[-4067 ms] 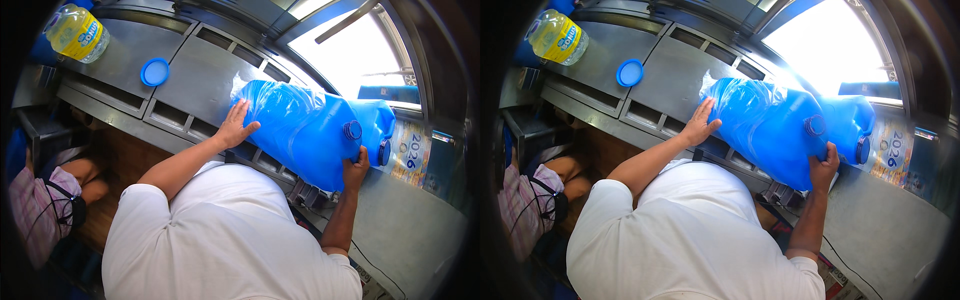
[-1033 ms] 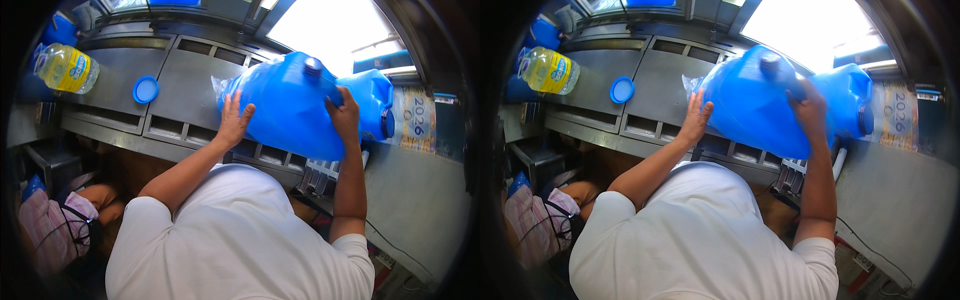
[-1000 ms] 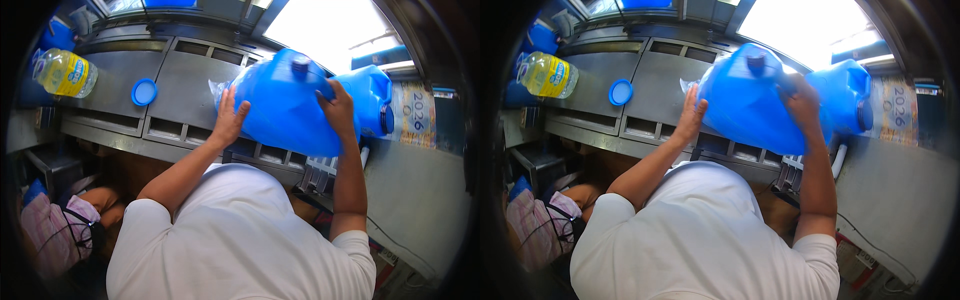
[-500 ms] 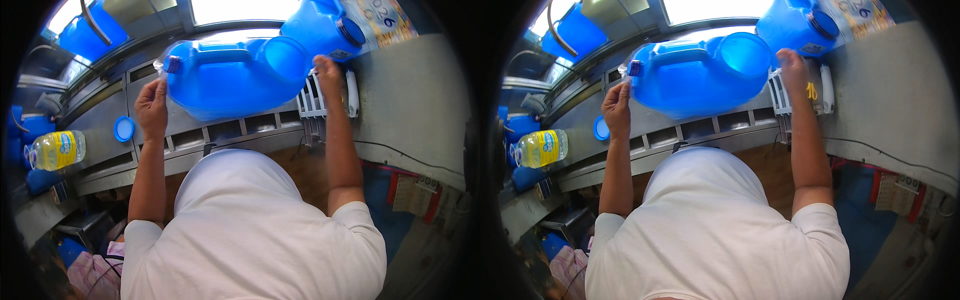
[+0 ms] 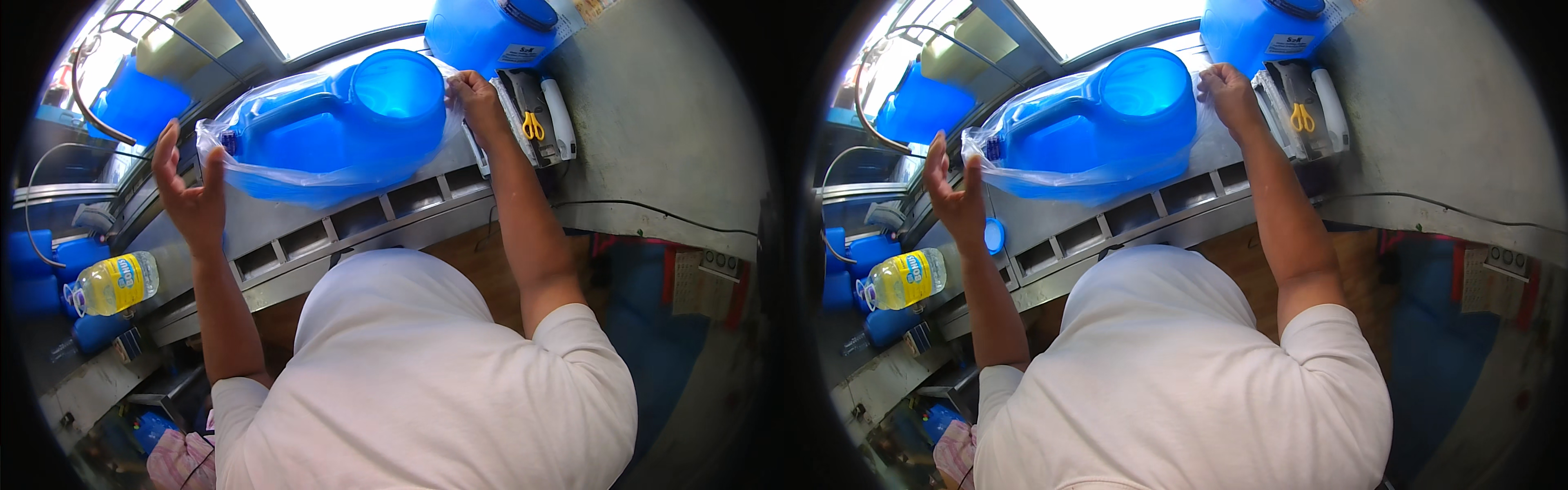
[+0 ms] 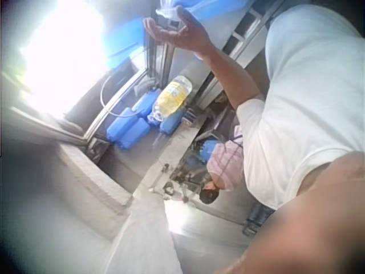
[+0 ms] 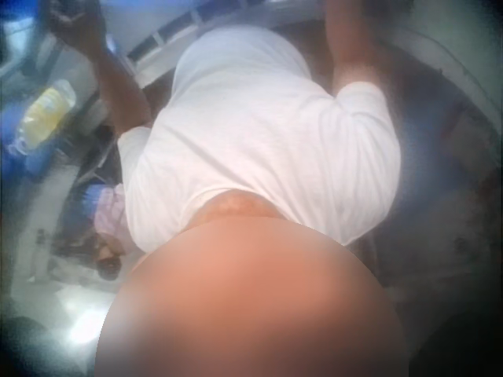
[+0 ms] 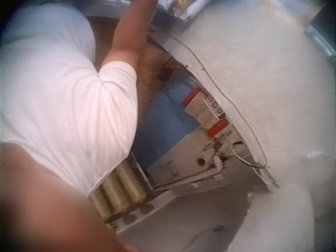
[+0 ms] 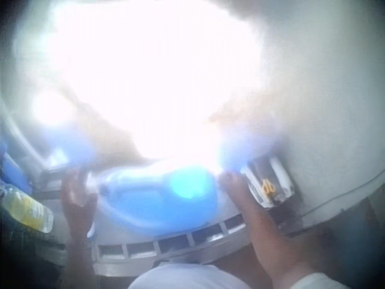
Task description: The person pours liquid from a white jug into a blue container, then uses a handheld sealing device to seal the container's opening. They then place the sealed container into a plastic bag and adjust the bag around it.
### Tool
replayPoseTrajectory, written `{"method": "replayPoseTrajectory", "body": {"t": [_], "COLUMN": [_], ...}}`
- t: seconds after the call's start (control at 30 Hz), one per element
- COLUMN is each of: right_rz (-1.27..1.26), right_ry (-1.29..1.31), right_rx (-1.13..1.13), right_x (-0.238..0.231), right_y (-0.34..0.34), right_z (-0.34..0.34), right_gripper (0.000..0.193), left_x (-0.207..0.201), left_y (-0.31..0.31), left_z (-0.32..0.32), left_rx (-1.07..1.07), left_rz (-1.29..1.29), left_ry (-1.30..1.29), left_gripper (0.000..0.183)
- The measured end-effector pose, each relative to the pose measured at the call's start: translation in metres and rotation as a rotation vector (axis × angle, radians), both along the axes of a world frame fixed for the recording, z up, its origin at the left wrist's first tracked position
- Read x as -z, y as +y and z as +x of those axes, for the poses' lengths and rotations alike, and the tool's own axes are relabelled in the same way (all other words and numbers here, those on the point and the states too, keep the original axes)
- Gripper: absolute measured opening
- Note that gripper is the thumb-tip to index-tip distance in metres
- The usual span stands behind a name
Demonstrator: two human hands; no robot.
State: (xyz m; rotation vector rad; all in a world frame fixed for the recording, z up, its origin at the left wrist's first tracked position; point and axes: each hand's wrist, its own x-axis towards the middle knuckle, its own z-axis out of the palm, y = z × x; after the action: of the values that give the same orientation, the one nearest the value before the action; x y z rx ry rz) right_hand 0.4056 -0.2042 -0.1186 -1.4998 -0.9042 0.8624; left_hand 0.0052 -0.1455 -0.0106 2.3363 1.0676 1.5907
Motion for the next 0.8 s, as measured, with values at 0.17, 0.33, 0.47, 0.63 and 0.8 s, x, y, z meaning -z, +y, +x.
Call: {"method": "replayPoseTrajectory", "body": {"t": [0.17, 0.33, 0.47, 0.63, 0.8], "right_rz": [0.150, 0.168, 0.235, 0.162, 0.253], "right_ry": [0.320, 0.449, 0.283, -0.333, -0.490], "right_rx": [-0.019, -0.053, -0.254, -0.152, -0.279], "right_x": [0.033, 0.061, 0.032, 0.021, -0.001], "right_y": [0.001, -0.001, -0.018, 0.018, 0.046], "right_z": [-0.001, -0.043, -0.086, -0.118, -0.204], "right_gripper": [0.041, 0.056, 0.065, 0.080, 0.074], "left_x": [-0.025, -0.004, 0.014, 0.037, 0.061], "left_y": [0.017, 0.028, 0.013, 0.003, 0.009], "left_z": [0.075, 0.072, -0.012, -0.107, -0.166], "left_rx": [0.079, 0.027, 0.019, -0.100, -0.155], "left_rz": [-0.174, -0.318, -0.206, -0.251, -0.399], "left_ry": [0.824, 0.955, 0.621, 0.469, 0.394], "left_gripper": [0.036, 0.023, 0.022, 0.017, 0.015]}}
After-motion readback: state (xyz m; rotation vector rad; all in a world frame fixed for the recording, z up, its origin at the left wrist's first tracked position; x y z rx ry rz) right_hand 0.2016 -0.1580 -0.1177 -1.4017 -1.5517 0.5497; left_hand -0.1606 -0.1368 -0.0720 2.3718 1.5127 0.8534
